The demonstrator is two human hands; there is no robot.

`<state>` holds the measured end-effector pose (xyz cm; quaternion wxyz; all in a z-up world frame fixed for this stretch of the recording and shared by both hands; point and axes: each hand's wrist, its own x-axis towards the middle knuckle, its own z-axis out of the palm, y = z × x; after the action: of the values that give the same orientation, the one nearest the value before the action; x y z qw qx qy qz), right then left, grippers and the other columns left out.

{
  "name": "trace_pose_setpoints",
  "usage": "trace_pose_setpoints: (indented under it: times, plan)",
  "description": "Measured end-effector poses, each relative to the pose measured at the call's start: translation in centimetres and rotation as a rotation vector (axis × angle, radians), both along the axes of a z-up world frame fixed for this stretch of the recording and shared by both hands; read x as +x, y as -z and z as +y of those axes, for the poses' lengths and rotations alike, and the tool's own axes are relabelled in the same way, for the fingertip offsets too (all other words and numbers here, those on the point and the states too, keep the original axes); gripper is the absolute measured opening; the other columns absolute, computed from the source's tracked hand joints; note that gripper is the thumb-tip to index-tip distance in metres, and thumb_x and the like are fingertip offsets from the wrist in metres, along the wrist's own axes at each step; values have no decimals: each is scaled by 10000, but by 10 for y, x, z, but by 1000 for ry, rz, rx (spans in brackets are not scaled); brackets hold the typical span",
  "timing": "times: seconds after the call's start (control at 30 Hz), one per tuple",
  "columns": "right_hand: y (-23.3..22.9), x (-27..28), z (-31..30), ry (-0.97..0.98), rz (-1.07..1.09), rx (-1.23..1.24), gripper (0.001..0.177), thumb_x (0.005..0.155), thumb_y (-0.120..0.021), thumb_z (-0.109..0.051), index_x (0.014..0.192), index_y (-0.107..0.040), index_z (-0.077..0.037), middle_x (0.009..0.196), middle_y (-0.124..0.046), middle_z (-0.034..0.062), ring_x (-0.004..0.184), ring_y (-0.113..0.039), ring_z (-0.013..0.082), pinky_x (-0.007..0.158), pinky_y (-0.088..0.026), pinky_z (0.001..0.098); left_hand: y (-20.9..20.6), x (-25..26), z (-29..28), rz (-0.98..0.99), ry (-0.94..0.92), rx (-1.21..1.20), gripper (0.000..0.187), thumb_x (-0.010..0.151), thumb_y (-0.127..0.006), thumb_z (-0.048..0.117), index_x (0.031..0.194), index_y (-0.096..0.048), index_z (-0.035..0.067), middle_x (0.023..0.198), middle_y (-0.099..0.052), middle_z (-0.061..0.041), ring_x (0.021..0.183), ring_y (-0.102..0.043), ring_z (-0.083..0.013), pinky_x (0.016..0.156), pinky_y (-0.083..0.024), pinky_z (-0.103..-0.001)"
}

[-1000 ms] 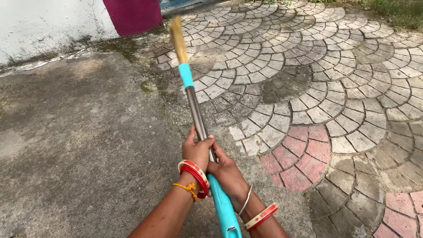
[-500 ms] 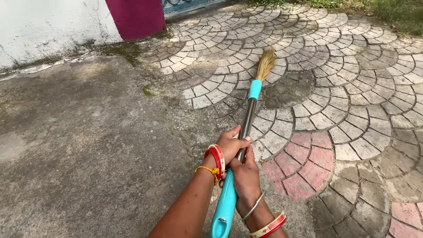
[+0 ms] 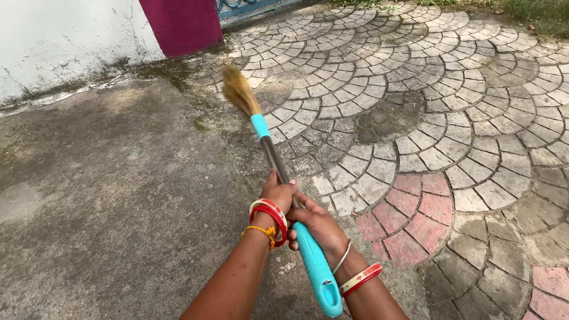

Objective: Sweep a paved outdoor area with a broom.

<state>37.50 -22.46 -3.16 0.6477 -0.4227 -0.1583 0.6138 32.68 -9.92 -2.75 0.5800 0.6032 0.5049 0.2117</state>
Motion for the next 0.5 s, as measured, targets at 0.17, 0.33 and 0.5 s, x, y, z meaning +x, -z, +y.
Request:
trace_pose_setpoints:
  times: [0.17, 0.33, 0.5]
  plan:
    - [-15, -13, -12, 413, -111, -109, 666, 891, -543, -16, 1525, -404, -164, 723, -612, 76, 461, -577, 153, 383, -498, 325, 84, 67, 19, -90, 349, 131, 743, 954, -734, 231, 1589, -371, 105, 1213, -678, -105, 982, -670, -173, 837, -535, -336]
    - [-37, -26, -24, 532, -232, -151, 739, 887, -494, -3, 1563, -313, -242, 759, -610, 75, 453, -560, 163, 373, -474, 330, 47, 40, -18, -320, 322, 215, 669, 883, -807, 218, 1486, -559, 71, 1228, -727, -100, 1023, -727, -138, 881, -566, -307]
    - [4, 1, -8, 69, -221, 89, 816, 897, -544, 33, 1650, -305, -170, 889, -672, 86, 550, -616, 90, 448, -527, 253, -6, -7, -39, -304, -264, -22, 702, 877, -727, 150, 1544, -509, 172, 1042, -755, -252, 860, -758, -277, 733, -554, -431]
